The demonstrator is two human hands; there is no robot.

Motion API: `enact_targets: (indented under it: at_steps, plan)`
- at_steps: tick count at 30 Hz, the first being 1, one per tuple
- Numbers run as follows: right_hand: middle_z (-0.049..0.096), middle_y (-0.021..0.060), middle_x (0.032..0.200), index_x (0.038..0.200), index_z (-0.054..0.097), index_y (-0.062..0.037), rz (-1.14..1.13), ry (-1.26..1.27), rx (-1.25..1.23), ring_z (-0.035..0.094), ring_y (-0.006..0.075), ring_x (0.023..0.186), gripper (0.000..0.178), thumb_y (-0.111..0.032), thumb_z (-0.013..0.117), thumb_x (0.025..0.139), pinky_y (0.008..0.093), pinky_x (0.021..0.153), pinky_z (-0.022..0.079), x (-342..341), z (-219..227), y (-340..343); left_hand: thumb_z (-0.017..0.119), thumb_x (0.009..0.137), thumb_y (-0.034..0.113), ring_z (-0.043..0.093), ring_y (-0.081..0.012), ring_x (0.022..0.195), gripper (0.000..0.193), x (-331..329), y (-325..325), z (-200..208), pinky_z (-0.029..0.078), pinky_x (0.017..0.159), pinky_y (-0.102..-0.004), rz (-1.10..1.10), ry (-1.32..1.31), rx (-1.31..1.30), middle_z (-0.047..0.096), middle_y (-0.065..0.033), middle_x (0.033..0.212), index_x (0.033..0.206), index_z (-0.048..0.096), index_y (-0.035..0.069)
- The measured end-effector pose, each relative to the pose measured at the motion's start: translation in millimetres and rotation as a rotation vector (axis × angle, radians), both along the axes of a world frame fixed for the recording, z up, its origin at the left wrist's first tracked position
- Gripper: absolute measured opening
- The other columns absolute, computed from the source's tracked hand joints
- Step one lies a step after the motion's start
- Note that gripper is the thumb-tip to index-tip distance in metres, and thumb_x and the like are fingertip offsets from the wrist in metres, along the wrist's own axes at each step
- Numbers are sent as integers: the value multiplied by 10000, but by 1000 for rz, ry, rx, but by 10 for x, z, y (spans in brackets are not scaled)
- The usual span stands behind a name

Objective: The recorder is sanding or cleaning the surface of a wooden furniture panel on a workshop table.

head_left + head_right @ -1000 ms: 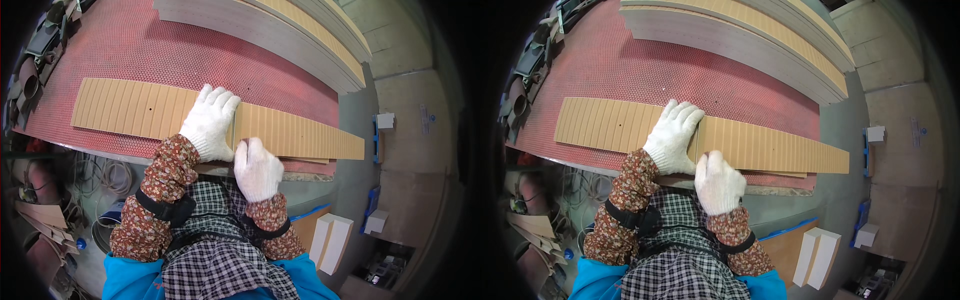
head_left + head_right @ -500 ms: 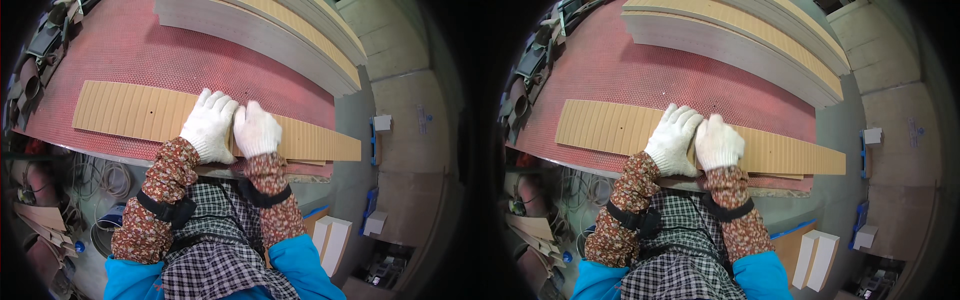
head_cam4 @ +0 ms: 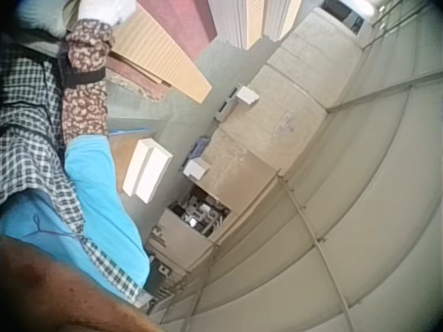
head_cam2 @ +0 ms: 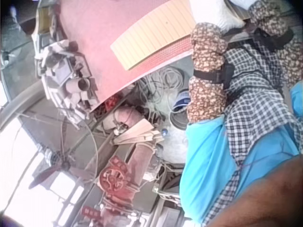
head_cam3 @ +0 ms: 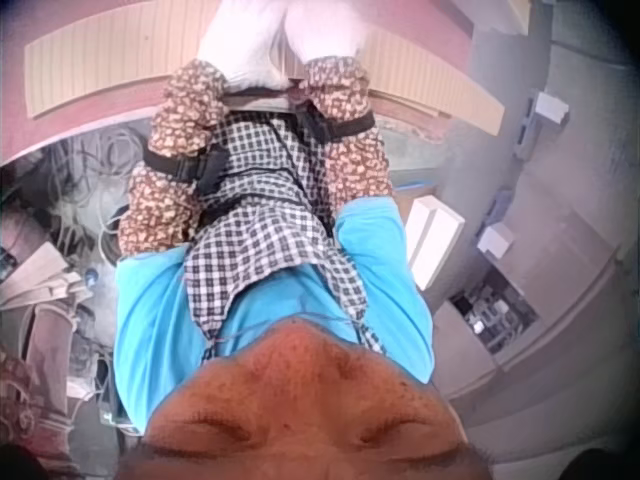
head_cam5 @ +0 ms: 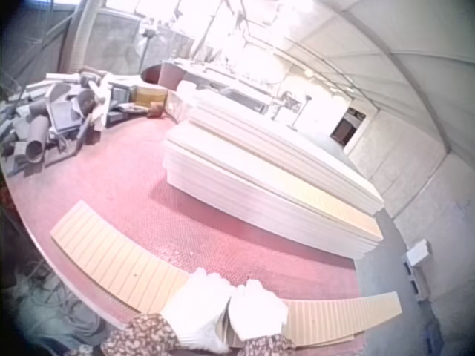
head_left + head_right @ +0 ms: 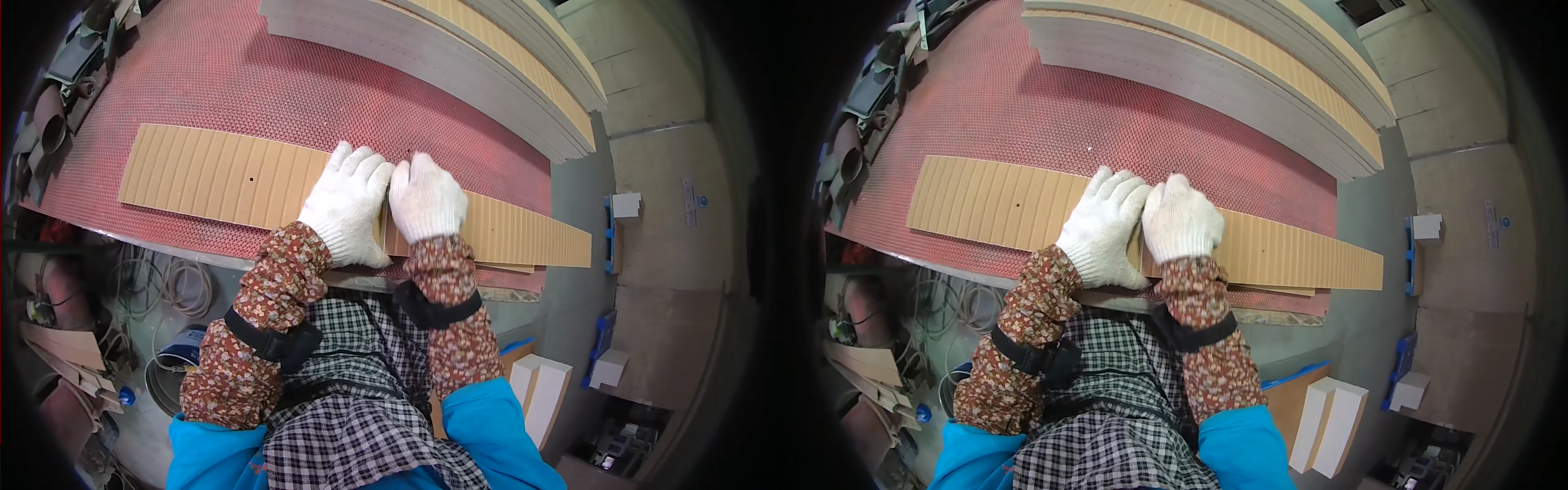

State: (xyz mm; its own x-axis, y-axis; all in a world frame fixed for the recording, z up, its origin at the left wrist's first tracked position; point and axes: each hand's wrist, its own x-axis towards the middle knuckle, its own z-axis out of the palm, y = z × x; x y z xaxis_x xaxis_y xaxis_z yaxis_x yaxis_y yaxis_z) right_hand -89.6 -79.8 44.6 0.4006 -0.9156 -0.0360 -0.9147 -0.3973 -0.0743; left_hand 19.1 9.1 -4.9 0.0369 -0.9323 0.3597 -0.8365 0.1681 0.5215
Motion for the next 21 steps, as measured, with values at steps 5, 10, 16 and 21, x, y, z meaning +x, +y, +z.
enact_targets:
  at_steps: [5,10,16,21]
  plan:
    - [753,202,811,1030,680,-43,43,21,2,756,375,763,414,-385,451,1080,507,724,600,-54,-77,42,939,522,441,496,-389,1373,1058,19,16,-20,259,1275,-567,9,-10,39,578,-210,1343,1366,532,-52]
    - [689,120,621,956,685,-63,158,-134,-139,715,302,549,259,-284,590,1054,424,532,578,-513,-103,677,923,577,492,436,-418,1459,1102,21,8,22,230,1304,-576,3,-19,135,532,-239,1444,1435,488,-44]
    - [718,240,737,983,697,-63,95,-171,-8,735,444,710,275,-298,569,1043,538,688,586,-411,-58,527,910,569,421,502,-385,1357,992,3,16,-47,262,1273,-569,26,-6,10,581,-206,1317,1356,535,-53]
    - [740,283,890,959,662,-30,41,-29,24,739,464,875,387,-363,482,1041,555,819,589,-39,-54,-59,939,513,438,491,-386,1379,1064,-1,1,-26,259,1278,-565,2,-9,31,580,-208,1335,1369,532,-47]
